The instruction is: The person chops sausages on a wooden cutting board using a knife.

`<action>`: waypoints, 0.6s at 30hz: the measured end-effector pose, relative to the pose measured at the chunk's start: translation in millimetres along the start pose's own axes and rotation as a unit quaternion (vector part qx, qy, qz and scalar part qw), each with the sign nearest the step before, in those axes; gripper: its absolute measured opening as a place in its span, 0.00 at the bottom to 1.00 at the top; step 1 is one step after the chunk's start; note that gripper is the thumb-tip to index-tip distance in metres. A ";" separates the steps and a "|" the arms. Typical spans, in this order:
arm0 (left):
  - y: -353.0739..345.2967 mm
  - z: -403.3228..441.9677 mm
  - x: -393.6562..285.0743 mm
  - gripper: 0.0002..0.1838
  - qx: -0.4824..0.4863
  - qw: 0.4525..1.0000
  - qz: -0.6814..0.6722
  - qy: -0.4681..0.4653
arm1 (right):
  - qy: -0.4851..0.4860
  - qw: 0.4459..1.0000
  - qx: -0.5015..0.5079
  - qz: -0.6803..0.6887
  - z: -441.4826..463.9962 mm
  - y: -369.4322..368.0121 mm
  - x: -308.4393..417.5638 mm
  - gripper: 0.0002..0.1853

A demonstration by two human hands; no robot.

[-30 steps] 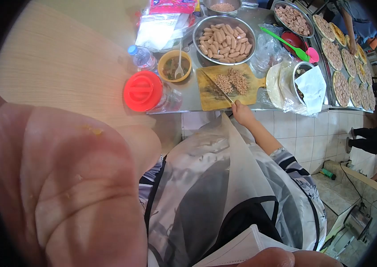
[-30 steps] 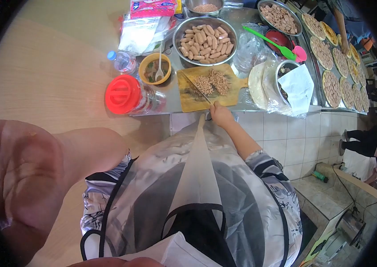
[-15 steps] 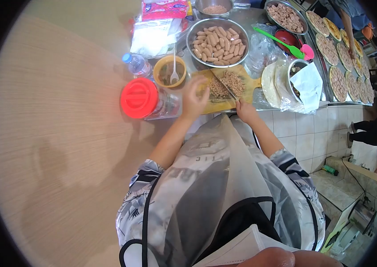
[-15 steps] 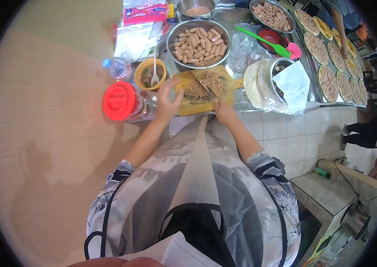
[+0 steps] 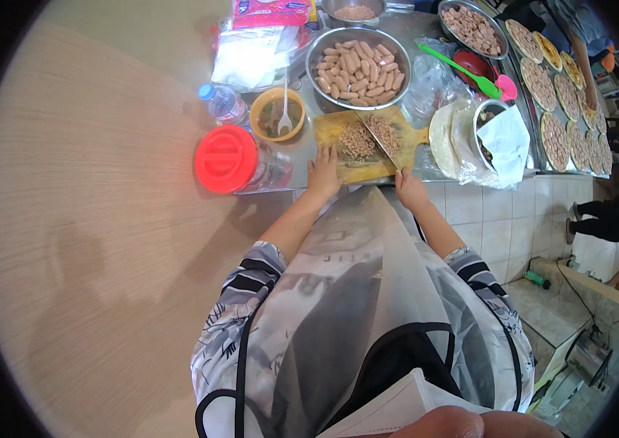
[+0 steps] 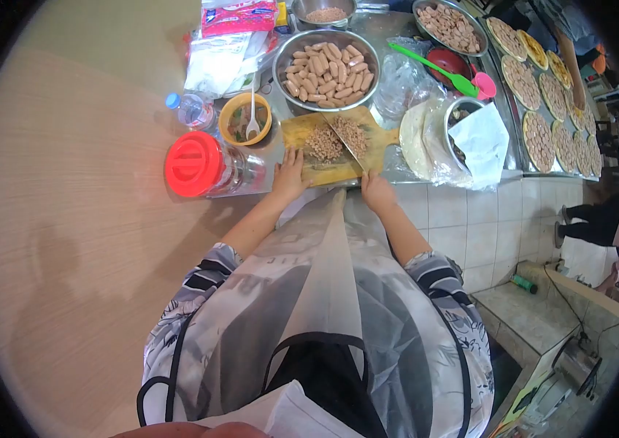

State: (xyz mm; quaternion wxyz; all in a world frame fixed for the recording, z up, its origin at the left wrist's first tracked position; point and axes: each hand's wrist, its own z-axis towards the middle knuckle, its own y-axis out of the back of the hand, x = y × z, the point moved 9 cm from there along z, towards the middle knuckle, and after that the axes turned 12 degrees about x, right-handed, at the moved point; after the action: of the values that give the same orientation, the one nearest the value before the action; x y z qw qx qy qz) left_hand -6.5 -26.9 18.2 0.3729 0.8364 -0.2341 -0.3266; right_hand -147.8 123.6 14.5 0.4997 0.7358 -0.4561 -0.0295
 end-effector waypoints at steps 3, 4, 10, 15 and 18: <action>-3.6 0.9 2.9 0.44 0.012 1.000 0.003 0.013 | 0.018 1.000 0.007 0.014 2.0 5.6 -0.8 0.16; -0.4 2.9 1.8 0.44 0.008 1.000 0.003 0.012 | 0.020 1.000 0.004 0.012 2.3 9.4 -0.3 0.16; -1.8 1.7 3.6 0.45 0.019 1.000 0.003 0.022 | 0.009 1.000 0.001 -0.002 -15.8 21.2 7.7 0.16; -2.0 1.5 4.8 0.45 0.023 0.999 0.023 0.031 | 0.012 1.000 -0.001 -0.004 -11.5 18.2 -2.2 0.16; -2.4 1.5 5.7 0.45 0.022 0.999 0.018 0.033 | 0.021 1.000 -0.002 0.005 -10.7 17.9 -2.0 0.17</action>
State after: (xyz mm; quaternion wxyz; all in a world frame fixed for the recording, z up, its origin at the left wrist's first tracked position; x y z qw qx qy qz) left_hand -3.3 -29.8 13.4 0.3677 0.8503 -0.2443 -0.2866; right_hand -155.1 131.1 32.7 0.5108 0.7329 -0.4492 -0.0128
